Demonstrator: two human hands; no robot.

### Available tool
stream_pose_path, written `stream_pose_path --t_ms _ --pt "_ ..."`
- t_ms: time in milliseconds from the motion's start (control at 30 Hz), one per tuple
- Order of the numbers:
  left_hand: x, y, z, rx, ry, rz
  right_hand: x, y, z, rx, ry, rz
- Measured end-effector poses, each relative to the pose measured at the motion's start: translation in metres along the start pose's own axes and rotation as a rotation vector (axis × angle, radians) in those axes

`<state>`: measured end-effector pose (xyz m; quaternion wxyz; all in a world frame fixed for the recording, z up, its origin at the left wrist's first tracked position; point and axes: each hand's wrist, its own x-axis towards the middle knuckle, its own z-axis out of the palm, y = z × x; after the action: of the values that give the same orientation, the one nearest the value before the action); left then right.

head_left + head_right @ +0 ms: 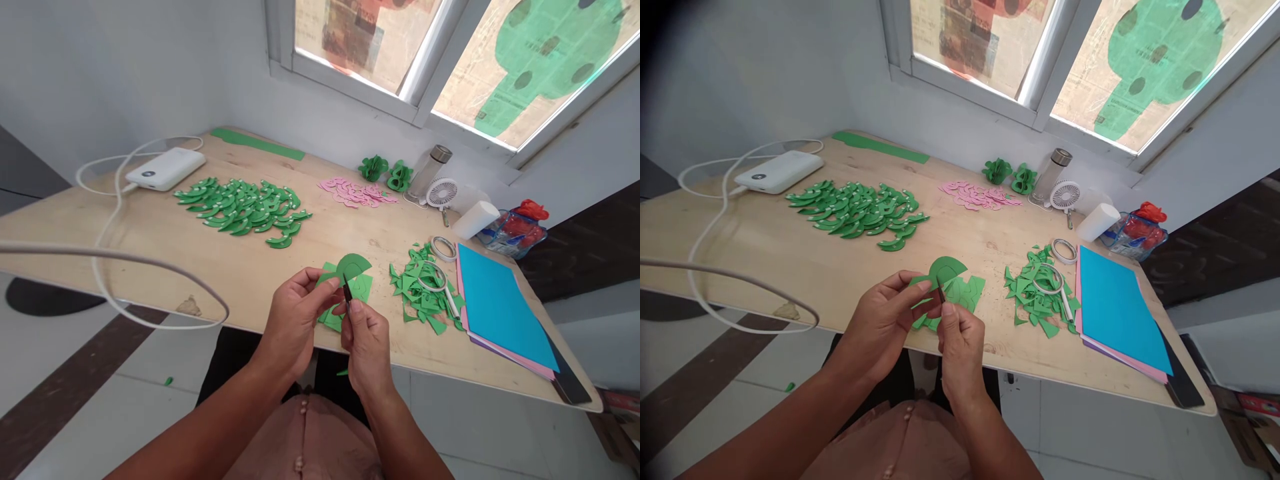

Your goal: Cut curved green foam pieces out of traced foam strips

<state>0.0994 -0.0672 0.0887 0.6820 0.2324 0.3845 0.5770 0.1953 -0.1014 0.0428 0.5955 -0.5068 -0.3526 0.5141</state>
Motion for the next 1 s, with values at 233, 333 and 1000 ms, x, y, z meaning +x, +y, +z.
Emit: stream_pose_path --t_ms 233,333,1000 --pt "0.0093 0.0086 -0.004 0.101 0.033 0.059 -0.0007 0.0004 -0.0021 -0.022 -0.012 0.021" --pt "0.0102 0.008 -0.0053 0.101 0.036 0.05 -0.0009 0.0005 -0.0032 -0.018 -0.026 0.027" --pt "0.0002 0.0095 -0.001 0.02 0.044 -0.022 -0.0058 -0.0012 -0.0047 -0.029 -0.029 0.008"
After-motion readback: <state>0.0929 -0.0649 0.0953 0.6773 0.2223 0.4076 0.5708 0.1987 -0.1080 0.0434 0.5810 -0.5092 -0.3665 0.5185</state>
